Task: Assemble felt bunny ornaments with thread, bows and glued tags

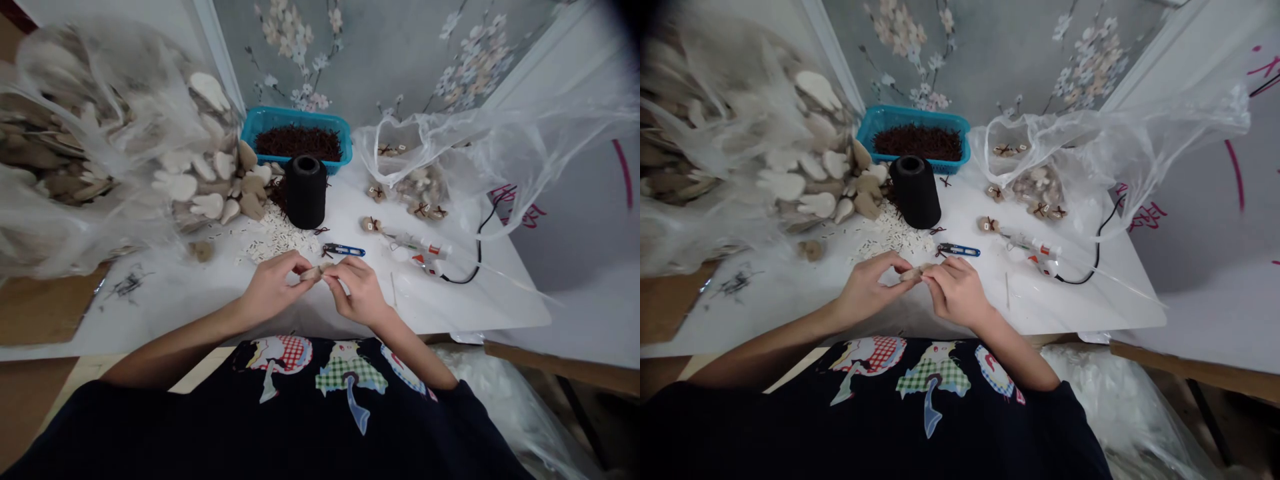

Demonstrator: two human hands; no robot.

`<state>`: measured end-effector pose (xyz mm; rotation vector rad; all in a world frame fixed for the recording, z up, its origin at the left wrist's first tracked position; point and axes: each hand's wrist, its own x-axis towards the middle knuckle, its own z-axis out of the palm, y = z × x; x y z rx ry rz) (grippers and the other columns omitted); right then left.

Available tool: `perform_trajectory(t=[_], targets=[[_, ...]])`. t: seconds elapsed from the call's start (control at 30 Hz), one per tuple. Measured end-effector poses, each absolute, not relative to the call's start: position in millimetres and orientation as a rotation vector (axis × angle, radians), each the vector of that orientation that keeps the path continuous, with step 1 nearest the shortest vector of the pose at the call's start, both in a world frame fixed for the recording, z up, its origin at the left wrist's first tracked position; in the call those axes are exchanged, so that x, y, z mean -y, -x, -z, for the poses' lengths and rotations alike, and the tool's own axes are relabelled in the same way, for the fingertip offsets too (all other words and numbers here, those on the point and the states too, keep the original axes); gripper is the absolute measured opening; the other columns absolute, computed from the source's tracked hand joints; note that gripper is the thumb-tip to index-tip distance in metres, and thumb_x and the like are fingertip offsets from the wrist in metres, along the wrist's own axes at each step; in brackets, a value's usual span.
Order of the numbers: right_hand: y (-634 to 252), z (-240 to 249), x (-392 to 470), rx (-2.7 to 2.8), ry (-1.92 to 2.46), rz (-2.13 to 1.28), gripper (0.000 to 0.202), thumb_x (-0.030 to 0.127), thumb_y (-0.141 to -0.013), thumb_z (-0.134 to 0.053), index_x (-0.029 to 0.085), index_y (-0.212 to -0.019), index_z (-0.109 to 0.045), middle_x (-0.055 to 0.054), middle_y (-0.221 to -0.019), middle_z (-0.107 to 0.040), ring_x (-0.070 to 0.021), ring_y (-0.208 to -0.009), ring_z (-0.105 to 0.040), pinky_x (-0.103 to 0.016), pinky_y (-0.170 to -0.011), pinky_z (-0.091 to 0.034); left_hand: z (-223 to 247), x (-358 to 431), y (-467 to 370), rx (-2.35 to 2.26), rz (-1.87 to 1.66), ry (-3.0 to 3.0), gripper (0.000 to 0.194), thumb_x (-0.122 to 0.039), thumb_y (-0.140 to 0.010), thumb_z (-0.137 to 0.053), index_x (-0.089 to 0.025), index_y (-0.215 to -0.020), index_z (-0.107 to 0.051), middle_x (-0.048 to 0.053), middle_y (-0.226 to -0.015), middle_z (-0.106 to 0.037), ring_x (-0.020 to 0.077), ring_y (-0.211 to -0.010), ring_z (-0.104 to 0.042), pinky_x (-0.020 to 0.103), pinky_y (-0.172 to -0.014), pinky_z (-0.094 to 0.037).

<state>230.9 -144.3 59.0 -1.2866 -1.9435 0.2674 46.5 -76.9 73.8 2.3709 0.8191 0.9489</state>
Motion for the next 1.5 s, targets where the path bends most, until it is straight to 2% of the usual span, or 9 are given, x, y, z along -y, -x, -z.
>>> perform_trajectory(t=[0.27, 0.5, 0.73, 0.9, 1.0, 1.1, 1.27, 1.4, 1.5], targets=[[-240.1, -71.2, 137.5, 2.189, 1.249, -0.016, 0.016, 0.02, -0.095, -0.047, 0.021, -0.096, -0.063, -0.011, -0.109, -0.064, -0.0267, -0.111, -0.049, -0.041, -0.091, -0.041, -69.8, 70.7, -42.4, -0.524, -0.966, -2.686, 0.024, -0.022, -0.095, -0.055, -0.018, -0.071, -0.057, -0.001, -0.068, -0.053, 0.0105, -0.062, -0.051, 0.023, -0.06, -0.042], [-239.2, -73.6, 132.3, 2.265, 1.369, -0.129, 0.021, 0.02, -0.096, -0.041, 0.019, -0.085, -0.059, -0.006, -0.077, -0.064, -0.021, -0.077, -0.054, -0.035, -0.075, -0.037, -74.5, 74.7, -42.0, -0.426, -0.993, -2.974, 0.026, -0.019, -0.097, -0.05, -0.017, -0.072, -0.059, 0.0, -0.065, -0.052, 0.0125, -0.061, -0.048, 0.026, -0.059, -0.041], [-244.6, -81.0, 130.7, 2.112, 1.341, -0.589, 0.013, 0.019, -0.091, -0.048, 0.021, -0.083, -0.059, -0.002, -0.078, -0.066, -0.018, -0.075, -0.058, -0.031, -0.074, -0.043, -67.5, 71.3, -32.8, -0.11, -1.071, -2.88, 0.012, -0.01, -0.089, -0.057, -0.02, -0.088, -0.062, 0.001, -0.079, -0.068, 0.0145, -0.075, -0.06, 0.028, -0.069, -0.048], [-244.4, -76.1, 131.8, 1.985, 1.381, -0.749, 0.014, 0.021, -0.092, -0.05, 0.019, -0.084, -0.061, -0.004, -0.083, -0.068, -0.0177, -0.079, -0.061, -0.031, -0.076, -0.046, -66.7, 74.2, -28.1, -0.113, -1.143, -2.886, 0.014, -0.01, -0.087, -0.059, -0.02, -0.077, -0.061, 0.001, -0.078, -0.071, 0.015, -0.073, -0.061, 0.03, -0.068, -0.05], [-244.0, -72.9, 136.0, 1.75, 1.325, -1.031, 0.02, 0.032, -0.096, -0.049, 0.017, -0.1, -0.062, -0.003, -0.083, -0.069, -0.0153, -0.076, -0.063, -0.028, -0.074, -0.049, -66.0, 76.1, -26.4, -0.173, -1.108, -2.908, 0.021, -0.011, -0.088, -0.057, -0.02, -0.07, -0.058, 0.001, -0.076, -0.071, 0.0151, -0.071, -0.061, 0.03, -0.066, -0.05], [-240.1, -71.2, 140.0, 1.701, 1.261, -1.239, 0.03, 0.039, -0.089, -0.061, 0.018, -0.11, -0.062, -0.003, -0.089, -0.071, -0.0147, -0.075, -0.063, -0.027, -0.071, -0.051, -65.1, 76.7, -24.8, -0.184, -1.08, -2.9, 0.023, -0.01, -0.089, -0.055, -0.02, -0.069, -0.057, 0.001, -0.076, -0.071, 0.0153, -0.07, -0.061, 0.03, -0.065, -0.049], [-233.6, -58.4, 140.5, 1.698, 1.364, -1.287, 0.019, 0.037, -0.082, -0.068, 0.018, -0.085, -0.069, -0.001, -0.073, -0.068, -0.0157, -0.064, -0.057, -0.029, -0.062, -0.047, -62.3, 79.6, -17.2, -0.222, -0.86, -2.876, 0.022, -0.012, -0.093, -0.048, -0.022, -0.077, -0.061, 0.002, -0.085, -0.073, 0.0177, -0.077, -0.063, 0.033, -0.068, -0.049], [-234.0, -39.7, 130.4, 1.714, 1.428, -1.322, 0.015, 0.034, -0.081, -0.066, 0.02, -0.077, -0.069, -0.003, -0.065, -0.065, -0.0186, -0.058, -0.056, -0.031, -0.054, -0.043, -54.6, 88.8, -0.1, -0.328, -0.694, -2.727, 0.024, -0.018, -0.097, -0.047, -0.022, -0.078, -0.061, 0.002, -0.089, -0.073, 0.0176, -0.082, -0.066, 0.033, -0.072, -0.051], [-217.4, -34.6, 108.1, 1.68, 1.555, -1.079, 0.016, 0.035, -0.083, -0.063, 0.021, -0.08, -0.069, -0.005, -0.065, -0.065, -0.0211, -0.056, -0.057, -0.034, -0.055, -0.045, -43.9, 98.4, 14.0, -0.527, -0.616, -2.652, 0.026, -0.024, -0.099, -0.048, -0.022, -0.077, -0.062, 0.003, -0.089, -0.074, 0.017, -0.082, -0.067, 0.033, -0.077, -0.053]])
